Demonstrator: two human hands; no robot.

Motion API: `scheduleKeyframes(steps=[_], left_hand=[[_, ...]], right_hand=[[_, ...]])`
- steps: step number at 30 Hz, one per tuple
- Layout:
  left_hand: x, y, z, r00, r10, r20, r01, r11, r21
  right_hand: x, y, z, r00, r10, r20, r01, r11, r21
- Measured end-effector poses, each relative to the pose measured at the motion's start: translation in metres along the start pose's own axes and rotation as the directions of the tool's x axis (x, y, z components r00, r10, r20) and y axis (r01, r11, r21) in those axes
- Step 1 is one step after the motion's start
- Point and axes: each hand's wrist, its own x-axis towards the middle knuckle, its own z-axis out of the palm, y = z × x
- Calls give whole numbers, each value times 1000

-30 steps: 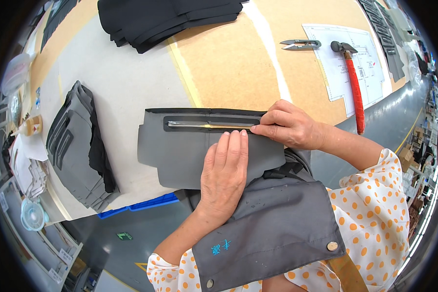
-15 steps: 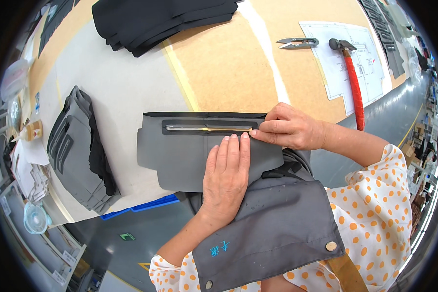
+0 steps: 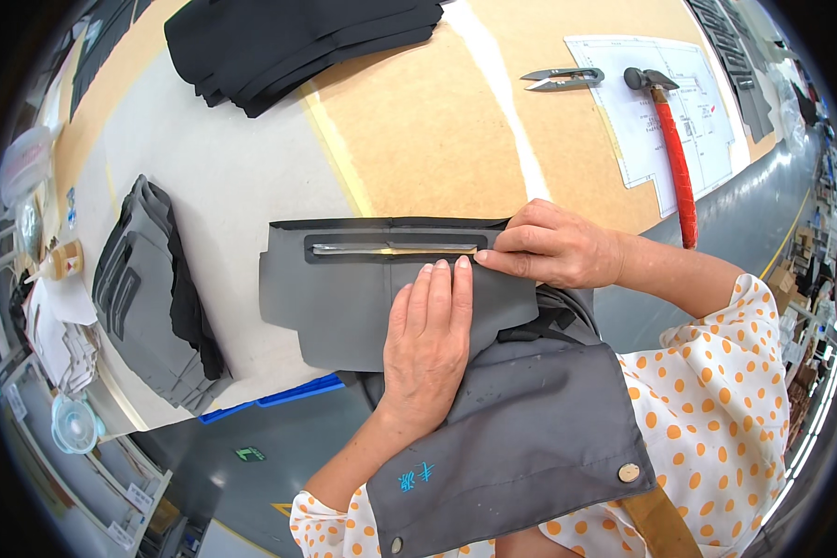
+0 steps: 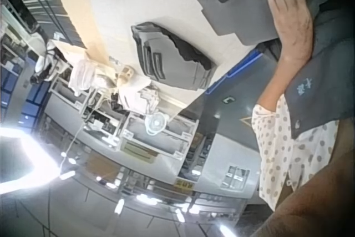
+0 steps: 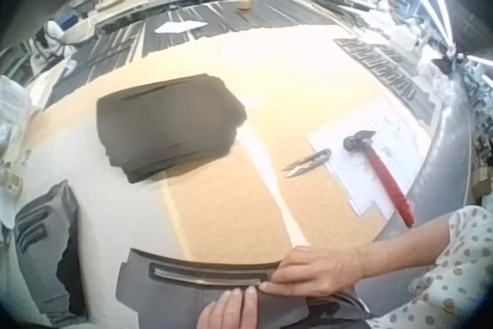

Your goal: Installing a metal zipper or component onto a leather bag piece and trimming excess material.

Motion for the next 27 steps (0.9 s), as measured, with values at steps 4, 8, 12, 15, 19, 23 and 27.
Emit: scheduleKeyframes(steps=[4, 8, 12, 15, 19, 23, 27], left_hand=[[0, 0, -1, 1000, -3, -8, 3, 1000, -11], [-3, -5, 5, 999, 12, -52, -16, 997, -69], [-4, -10, 3, 997, -9, -75, -6, 979, -205], [-6, -10, 8, 991, -49, -126, 22, 978, -206], [-8, -12, 7, 994, -37, -103, 22, 988, -151], [-17, -21, 6, 988, -39, -149, 13, 985, -170], [-22, -35, 4, 967, -163, -196, 130, 977, -168]], right_hand=[[0, 1, -2, 999, -15, 28, 15, 1000, -9], [-3, 2, 2, 1000, -21, 11, 21, 1000, 14], [0, 0, 1, 1000, -16, -23, 15, 1000, -13], [2, -2, 3, 1000, -2, -16, 1, 999, -33], [1, 1, 6, 1000, -22, -9, 22, 999, -40], [4, -2, 8, 996, -44, -76, 38, 996, -80], [4, -3, 9, 996, -33, -79, 25, 995, -101]])
